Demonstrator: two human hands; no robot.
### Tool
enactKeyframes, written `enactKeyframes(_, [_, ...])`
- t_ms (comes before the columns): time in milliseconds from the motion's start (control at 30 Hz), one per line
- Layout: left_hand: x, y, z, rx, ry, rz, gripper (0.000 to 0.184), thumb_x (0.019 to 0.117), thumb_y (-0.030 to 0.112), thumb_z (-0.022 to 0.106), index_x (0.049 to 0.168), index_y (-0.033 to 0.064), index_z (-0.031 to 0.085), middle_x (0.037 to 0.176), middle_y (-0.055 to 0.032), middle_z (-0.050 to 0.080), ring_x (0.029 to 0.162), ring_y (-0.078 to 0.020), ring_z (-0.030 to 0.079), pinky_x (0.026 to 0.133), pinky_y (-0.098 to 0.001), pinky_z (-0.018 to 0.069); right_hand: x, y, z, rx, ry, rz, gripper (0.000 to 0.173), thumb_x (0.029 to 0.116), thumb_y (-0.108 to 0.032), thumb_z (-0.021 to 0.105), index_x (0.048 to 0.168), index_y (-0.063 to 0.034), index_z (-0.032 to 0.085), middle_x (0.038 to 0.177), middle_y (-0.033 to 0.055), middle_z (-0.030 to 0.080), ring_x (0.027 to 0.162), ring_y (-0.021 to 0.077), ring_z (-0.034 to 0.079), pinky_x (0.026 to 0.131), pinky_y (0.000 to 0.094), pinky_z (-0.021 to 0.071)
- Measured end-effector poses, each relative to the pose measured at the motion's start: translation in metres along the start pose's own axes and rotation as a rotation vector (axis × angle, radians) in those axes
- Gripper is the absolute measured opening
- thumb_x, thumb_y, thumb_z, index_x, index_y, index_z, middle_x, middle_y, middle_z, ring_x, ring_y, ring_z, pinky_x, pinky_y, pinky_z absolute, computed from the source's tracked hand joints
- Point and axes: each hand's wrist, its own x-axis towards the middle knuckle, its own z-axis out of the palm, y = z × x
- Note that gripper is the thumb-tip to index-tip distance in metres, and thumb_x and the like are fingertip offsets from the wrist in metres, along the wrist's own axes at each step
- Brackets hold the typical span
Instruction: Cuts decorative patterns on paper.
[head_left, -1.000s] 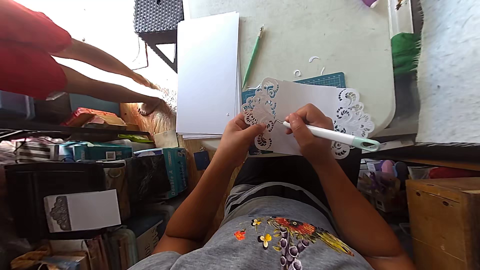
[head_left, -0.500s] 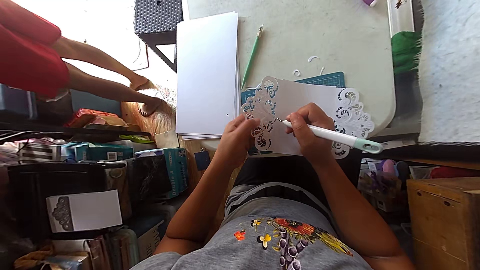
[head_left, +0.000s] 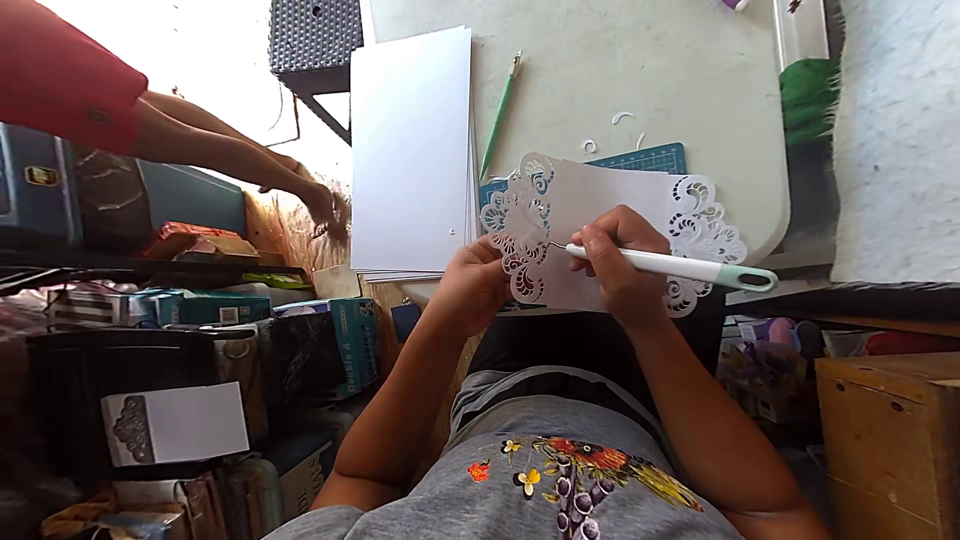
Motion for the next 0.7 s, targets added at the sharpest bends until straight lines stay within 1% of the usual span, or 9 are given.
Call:
enactKeyframes(67, [0.003, -0.002, 0.004, 0.088, 0.02, 0.069, 0.025, 0.0972, -0.007, 0.052, 0.101, 0.0152, 0.064, 0.086, 0.0051, 0.074, 0.074, -0.0028, 0.071, 0.069, -0.0214, 0.0605, 0.0, 0.0, 0.0, 0.014, 0.008, 0.006, 0.015, 0.0972, -0.001, 0.051, 0.085, -0.0059, 0.059, 0.074, -0.0073, 0.064, 0.063, -0.0062, 0.059, 0.057, 0.0106, 0.0494])
enactKeyframes(133, [0.007, -0.003, 0.006, 0.129, 0.043, 0.12, 0.029, 0.0908, -0.013, 0.056, 0.101, 0.0135, 0.06, 0.086, 0.0053, 0.074, 0.077, -0.0034, 0.071, 0.072, -0.0234, 0.0606, 0.0, 0.0, -0.001, 0.024, 0.012, 0.019, 0.016, 0.0974, -0.001, 0.051, 0.085, -0.0068, 0.059, 0.074, -0.0077, 0.065, 0.063, -0.006, 0.06, 0.057, 0.0109, 0.0502])
enactKeyframes(167, [0.008, -0.004, 0.007, 0.146, 0.047, 0.142, 0.03, 0.0895, -0.014, 0.057, 0.102, 0.013, 0.059, 0.087, 0.0059, 0.074, 0.079, -0.003, 0.071, 0.074, -0.0235, 0.0607, 0.0, 0.0, -0.001, 0.032, 0.014, 0.022, 0.016, 0.0975, -0.001, 0.051, 0.085, -0.0072, 0.059, 0.075, -0.0079, 0.065, 0.063, -0.0059, 0.06, 0.057, 0.0111, 0.0507])
enactKeyframes(333, [0.01, -0.006, 0.011, 0.206, 0.064, 0.209, 0.031, 0.0894, -0.014, 0.058, 0.104, 0.0135, 0.059, 0.088, 0.0082, 0.074, 0.083, -0.0012, 0.07, 0.078, -0.0222, 0.0602, 0.001, 0.0, -0.002, 0.063, 0.037, 0.026, 0.017, 0.0976, -0.001, 0.051, 0.084, -0.0084, 0.059, 0.075, -0.0086, 0.065, 0.062, -0.0056, 0.061, 0.057, 0.0115, 0.0514])
enactKeyframes(433, [0.01, -0.006, 0.014, 0.232, 0.074, 0.219, 0.03, 0.0899, -0.014, 0.058, 0.103, 0.0134, 0.059, 0.087, 0.0089, 0.073, 0.082, -0.0006, 0.07, 0.078, -0.022, 0.0601, 0.001, 0.001, -0.002, 0.093, 0.057, 0.011, 0.018, 0.0976, 0.0, 0.051, 0.084, -0.0093, 0.059, 0.076, -0.0084, 0.066, 0.063, -0.0048, 0.062, 0.057, 0.0124, 0.0526])
enactKeyframes(600, [0.011, -0.006, 0.012, 0.255, 0.038, 0.238, 0.031, 0.0891, -0.014, 0.058, 0.103, 0.014, 0.059, 0.088, 0.0096, 0.073, 0.081, -0.0002, 0.07, 0.076, -0.0213, 0.06, 0.001, 0.001, -0.002, 0.078, 0.075, 0.007, 0.018, 0.0988, -0.002, 0.05, 0.085, -0.0097, 0.059, 0.077, -0.0085, 0.067, 0.064, -0.0046, 0.062, 0.058, 0.0125, 0.053])
enactKeyframes(700, [0.007, -0.005, 0.013, 0.305, 0.046, 0.22, 0.026, 0.0934, -0.009, 0.059, 0.107, 0.0127, 0.06, 0.089, 0.0101, 0.073, 0.08, 0.0011, 0.069, 0.076, -0.0186, 0.0585, 0.001, 0.0, -0.001, 0.071, 0.072, 0.015, 0.018, 0.099, -0.001, 0.05, 0.085, -0.0087, 0.058, 0.077, -0.0079, 0.066, 0.065, -0.0046, 0.062, 0.059, 0.0126, 0.0533])
